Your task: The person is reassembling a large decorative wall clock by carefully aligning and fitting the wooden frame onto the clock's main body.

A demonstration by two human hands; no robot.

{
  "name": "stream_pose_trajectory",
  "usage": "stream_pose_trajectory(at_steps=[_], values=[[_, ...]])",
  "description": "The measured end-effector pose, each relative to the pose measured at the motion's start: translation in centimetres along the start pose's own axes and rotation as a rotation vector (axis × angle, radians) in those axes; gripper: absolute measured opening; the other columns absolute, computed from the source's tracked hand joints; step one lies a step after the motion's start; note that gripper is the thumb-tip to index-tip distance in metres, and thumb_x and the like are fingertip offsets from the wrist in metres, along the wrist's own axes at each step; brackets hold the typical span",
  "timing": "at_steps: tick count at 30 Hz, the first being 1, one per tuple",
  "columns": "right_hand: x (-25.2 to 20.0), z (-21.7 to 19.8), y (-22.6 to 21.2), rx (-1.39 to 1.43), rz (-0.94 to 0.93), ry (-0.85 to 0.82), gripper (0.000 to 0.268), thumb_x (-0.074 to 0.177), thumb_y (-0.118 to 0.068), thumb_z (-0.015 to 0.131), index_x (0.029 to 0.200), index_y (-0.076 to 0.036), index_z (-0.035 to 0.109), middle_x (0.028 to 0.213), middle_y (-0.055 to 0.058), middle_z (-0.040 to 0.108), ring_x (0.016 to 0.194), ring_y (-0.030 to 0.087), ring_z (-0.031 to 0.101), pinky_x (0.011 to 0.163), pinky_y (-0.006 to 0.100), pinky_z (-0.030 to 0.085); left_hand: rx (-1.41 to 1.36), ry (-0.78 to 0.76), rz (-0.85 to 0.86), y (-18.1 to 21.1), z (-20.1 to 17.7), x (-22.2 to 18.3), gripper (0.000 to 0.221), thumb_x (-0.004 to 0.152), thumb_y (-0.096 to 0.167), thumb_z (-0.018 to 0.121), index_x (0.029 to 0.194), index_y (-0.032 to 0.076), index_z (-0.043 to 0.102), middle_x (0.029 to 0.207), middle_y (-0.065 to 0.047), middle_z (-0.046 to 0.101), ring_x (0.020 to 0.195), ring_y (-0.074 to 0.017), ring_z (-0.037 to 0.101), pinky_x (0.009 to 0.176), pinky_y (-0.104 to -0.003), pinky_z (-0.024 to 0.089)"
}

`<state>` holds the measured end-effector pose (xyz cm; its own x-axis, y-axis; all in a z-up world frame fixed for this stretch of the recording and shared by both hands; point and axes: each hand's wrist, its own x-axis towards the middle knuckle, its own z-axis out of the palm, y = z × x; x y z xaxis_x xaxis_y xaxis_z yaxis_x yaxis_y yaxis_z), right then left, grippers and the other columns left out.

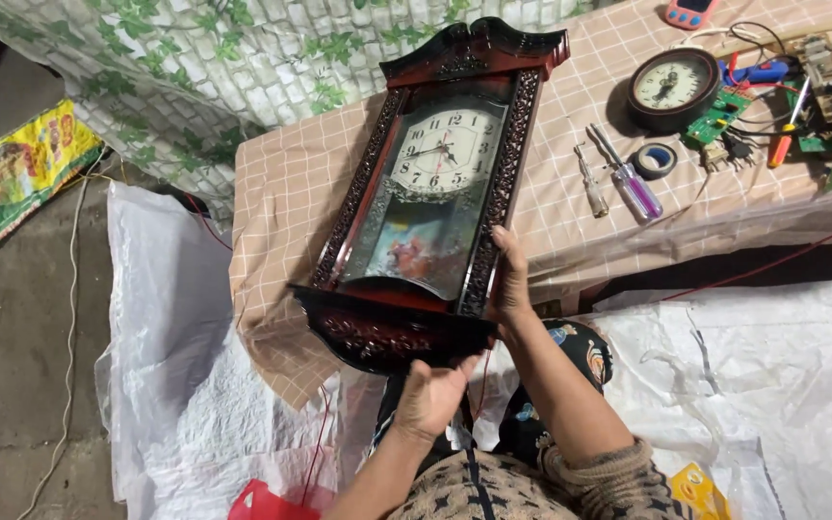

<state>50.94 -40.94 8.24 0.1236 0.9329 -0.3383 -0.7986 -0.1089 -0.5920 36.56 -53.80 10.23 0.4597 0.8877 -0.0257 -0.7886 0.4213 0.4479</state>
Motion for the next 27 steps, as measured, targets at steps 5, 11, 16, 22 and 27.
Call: stream_pose_trajectory(at_steps=[5, 11, 16, 22, 27], values=[[-2.5, 4.4, -0.3, 0.089, 0.051, -0.032, 0.060, 0.077, -0.044, 0.065, 0.122, -0.005, 0.059, 0.122, 0.015, 0.060, 0.106, 0.026, 0.052, 0.091, 0.040, 0.038, -0.070, 0.043, 0.140, 1.9, -1.4, -0.8, 0.050, 0.070, 0.028, 0.098, 0.114, 0.017, 0.076, 0.126, -0.001, 0.071, 0.124, -0.0209, 0.057, 0.119, -0.045, 0.031], [1.3, 3.2, 6.0, 0.302, 0.026, -0.045, 0.063, 0.080, -0.037, 0.079, 0.135, -0.011, 0.061, 0.124, 0.014, 0.067, 0.110, 0.031, 0.065, 0.097, 0.050, 0.054, 0.170, 0.085, 0.242, 2.5, -10.9, -1.2, 0.072, 0.077, 0.025, 0.080, 0.144, 0.022, 0.053, 0.138, 0.004, 0.061, 0.130, -0.0214, 0.053, 0.120, -0.055, 0.027], [1.0, 4.6, 7.7, 0.301, -0.091, -0.013, 0.072, 0.081, -0.032, 0.079, 0.145, -0.015, 0.050, 0.138, 0.017, 0.055, 0.125, 0.032, 0.056, 0.107, 0.053, 0.046, 0.536, 0.393, 0.246, 2.7, -10.6, -0.9, 0.028, 0.067, -0.017, 0.077, 0.069, 0.003, 0.058, 0.078, 0.005, 0.050, 0.087, -0.0060, 0.051, 0.100, -0.027, 0.044], [-3.2, 9.0, 4.2, 0.209, -0.140, -0.004, 0.092, 0.079, -0.031, 0.080, 0.156, -0.019, 0.031, 0.147, 0.020, 0.037, 0.134, 0.034, 0.040, 0.117, 0.050, 0.033, 1.107, 0.383, 0.223, 4.5, -20.1, 2.6, 0.038, 0.097, 0.006, 0.064, 0.135, 0.014, 0.063, 0.141, -0.015, 0.061, 0.136, -0.0229, 0.053, 0.118, -0.039, 0.035], [-5.3, 9.8, 3.0, 0.151, -0.126, -0.009, 0.095, 0.075, -0.026, 0.084, 0.153, -0.018, 0.030, 0.134, 0.016, 0.045, 0.126, 0.031, 0.044, 0.111, 0.047, 0.038, 0.384, 0.400, 0.344, 4.4, -9.2, 3.8, 0.035, 0.095, 0.013, 0.067, 0.130, 0.011, 0.063, 0.141, -0.025, 0.058, 0.134, -0.0373, 0.055, 0.109, -0.053, 0.045]])
